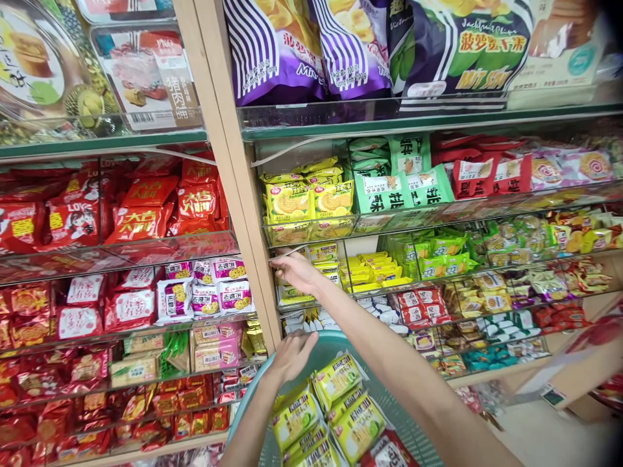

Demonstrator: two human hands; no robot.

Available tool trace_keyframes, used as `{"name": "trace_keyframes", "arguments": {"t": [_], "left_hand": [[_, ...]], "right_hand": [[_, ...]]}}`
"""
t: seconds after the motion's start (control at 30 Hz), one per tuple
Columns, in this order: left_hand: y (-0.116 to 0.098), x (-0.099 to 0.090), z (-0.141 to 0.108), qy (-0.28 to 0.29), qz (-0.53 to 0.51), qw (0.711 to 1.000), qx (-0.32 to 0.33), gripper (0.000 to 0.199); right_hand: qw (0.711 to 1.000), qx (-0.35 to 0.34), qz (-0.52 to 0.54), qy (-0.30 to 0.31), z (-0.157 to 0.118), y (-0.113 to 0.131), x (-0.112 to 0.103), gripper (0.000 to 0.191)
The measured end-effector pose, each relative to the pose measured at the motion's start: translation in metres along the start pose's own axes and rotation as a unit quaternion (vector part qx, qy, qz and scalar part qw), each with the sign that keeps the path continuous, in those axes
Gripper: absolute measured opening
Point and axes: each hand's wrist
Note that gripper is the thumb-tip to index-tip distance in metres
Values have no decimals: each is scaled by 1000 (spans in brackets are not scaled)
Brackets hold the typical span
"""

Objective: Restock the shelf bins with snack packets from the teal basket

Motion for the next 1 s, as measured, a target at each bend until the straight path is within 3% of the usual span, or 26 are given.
{"name": "trace_keyframes", "arguments": {"t": [0.33, 0.73, 1.0], "left_hand": [[3, 3, 1, -6, 1, 1000, 1, 69], [2, 1, 1, 1, -6, 1000, 1, 69], [2, 1, 1, 5, -1, 1000, -3, 70]], "right_hand": [[1000, -9, 5, 14, -1, 0, -2, 18], [998, -51, -3, -20, -10, 11, -5, 20], [997, -57, -41, -34, -12, 17, -1, 8]]}}
Point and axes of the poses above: each hand's wrist, its own z-axis towards the middle knuckle, its own x-axis out of the palm, y = z × x, and after that the axes turned 11 degrees about z, right-handed
